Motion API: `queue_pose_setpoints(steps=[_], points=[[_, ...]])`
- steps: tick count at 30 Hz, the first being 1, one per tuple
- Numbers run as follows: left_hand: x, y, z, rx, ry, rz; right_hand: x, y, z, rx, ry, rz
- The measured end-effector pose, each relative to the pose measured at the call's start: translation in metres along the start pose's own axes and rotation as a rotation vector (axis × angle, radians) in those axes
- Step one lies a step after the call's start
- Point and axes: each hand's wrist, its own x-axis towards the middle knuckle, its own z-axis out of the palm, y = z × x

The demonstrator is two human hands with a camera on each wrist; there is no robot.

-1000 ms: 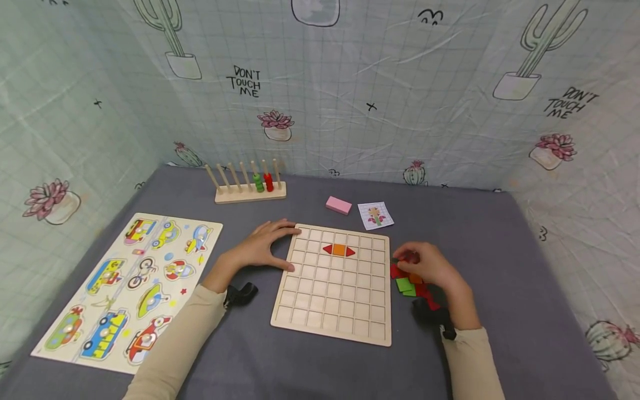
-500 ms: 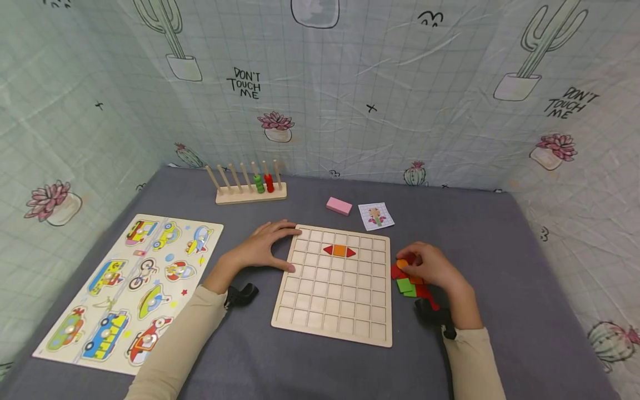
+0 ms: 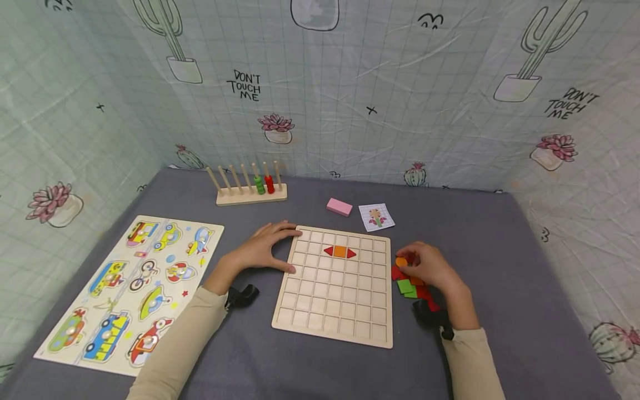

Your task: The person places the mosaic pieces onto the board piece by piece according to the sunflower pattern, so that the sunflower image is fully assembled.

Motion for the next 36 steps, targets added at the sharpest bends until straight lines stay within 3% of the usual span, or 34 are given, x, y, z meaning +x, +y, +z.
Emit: queue_pose_setpoints(steps=[7,14,22,30,36], points=[[0.001,0.000,0.001,-0.001,0.002,0.003,0.002,0.001,0.003,-0.045,0.054,-0.002],[0.000,0.000,0.002,0.001,0.001,0.005,0.000,-0.004,0.002,-0.031,0.053,-0.004],[-0.003,0.001,0.000,-0.005,0.011,0.008,0.002,-0.019,0.003,-0.013,0.057,-0.077],[-0.001,0.001,0.000,0.002,0.009,0.008,0.006,-0.037,0.012,0.039,-0.030,-0.095],[-0.001,0.000,0.000,0.007,0.003,0.010,0.013,-0.045,0.020,0.027,-0.078,-0.167]])
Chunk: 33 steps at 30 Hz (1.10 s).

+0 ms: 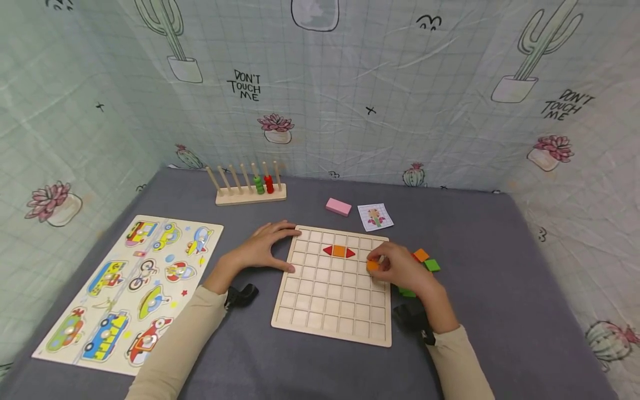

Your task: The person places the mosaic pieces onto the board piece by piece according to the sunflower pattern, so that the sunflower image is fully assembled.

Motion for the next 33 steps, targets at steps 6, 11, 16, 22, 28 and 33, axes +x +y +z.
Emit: queue_pose_setpoints(steps=[6,11,16,22,28,33], points=[[0.002,0.000,0.000,0.006,0.000,0.000,0.010,-0.009,0.007,0.015,-0.030,-0.056],[0.003,0.001,0.002,0.006,-0.011,-0.003,0.019,-0.014,0.014,0.027,-0.073,-0.093],[0.002,0.002,0.002,-0.014,-0.009,-0.008,0.031,-0.022,0.020,-0.002,-0.103,-0.125],[0.000,0.000,0.001,-0.003,0.006,-0.009,0.042,-0.030,0.025,-0.022,-0.126,-0.129],[0.000,0.002,-0.002,-0.014,0.011,-0.004,0.045,-0.030,0.027,-0.030,-0.043,-0.121],[0.000,0.001,-0.001,-0.011,-0.003,-0.011,0.047,-0.030,0.031,-0.005,-0.027,-0.110]])
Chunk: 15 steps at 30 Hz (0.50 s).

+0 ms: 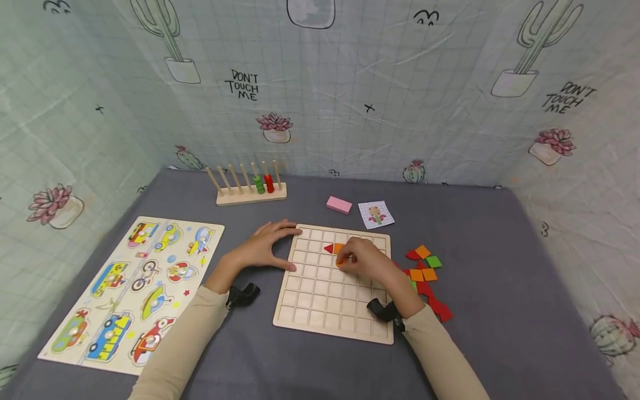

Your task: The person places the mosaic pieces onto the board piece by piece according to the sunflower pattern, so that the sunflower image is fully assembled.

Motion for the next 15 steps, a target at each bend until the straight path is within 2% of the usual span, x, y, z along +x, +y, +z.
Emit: queue_pose_setpoints(steps=[15], points=[[0.0008,-0.0024,0.0013,0.012,0.004,0.009,-0.0009,0.0015,0.0064,0.050,0.025,0.050]])
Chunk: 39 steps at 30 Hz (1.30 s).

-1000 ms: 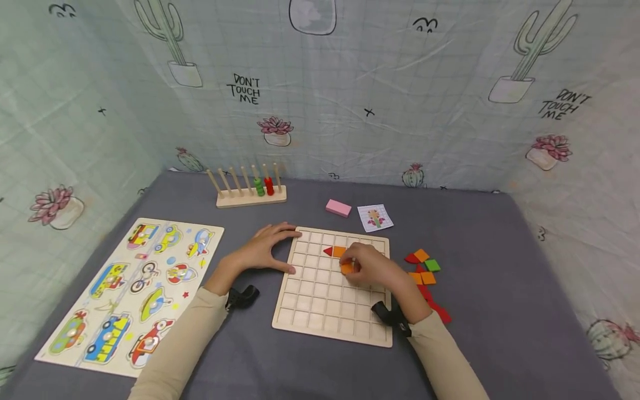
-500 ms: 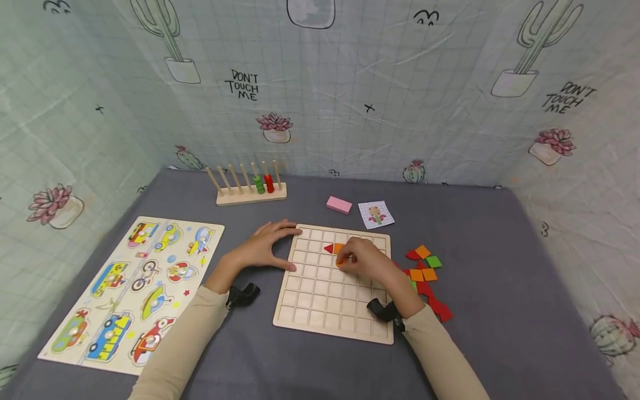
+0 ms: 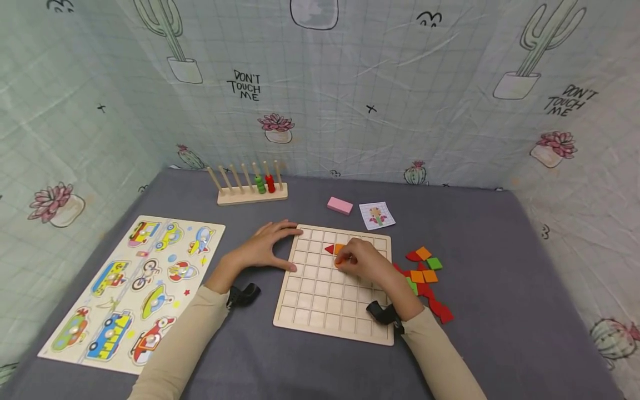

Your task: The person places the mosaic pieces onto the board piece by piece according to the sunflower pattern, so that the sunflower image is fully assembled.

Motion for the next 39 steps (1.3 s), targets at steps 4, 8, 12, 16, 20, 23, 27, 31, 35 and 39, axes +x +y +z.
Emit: queue_pose_setpoints(steps=[4,8,12,16,20,23,27,31,35,39], points=[[0.001,0.000,0.000,0.001,-0.001,0.000,-0.001,0.000,0.001,-0.017,0.005,-0.019],[0.001,0.001,0.000,-0.001,0.000,-0.001,-0.002,0.000,0.000,-0.018,0.000,-0.014],[0.001,0.002,0.000,-0.003,0.000,0.002,-0.005,0.000,-0.001,-0.004,-0.003,-0.008],[0.001,0.002,0.000,-0.004,0.001,0.007,-0.011,0.003,-0.002,0.011,0.013,-0.016],[0.000,0.002,0.000,-0.008,0.002,0.008,-0.019,0.009,-0.004,0.019,0.051,-0.022],[0.000,0.001,0.000,-0.002,0.003,0.007,-0.026,0.014,-0.008,0.016,0.090,-0.027],[0.000,0.000,0.001,0.003,0.002,0.006,-0.036,0.020,-0.018,0.011,0.103,0.010],[0.000,0.001,0.000,0.000,0.000,-0.003,-0.048,0.025,-0.028,0.019,0.103,0.084],[0.001,0.002,0.000,0.006,-0.006,-0.020,-0.057,0.031,-0.038,0.041,0.137,0.123],[0.001,0.004,-0.001,0.011,-0.010,-0.028,-0.064,0.040,-0.047,0.002,0.189,0.158]])
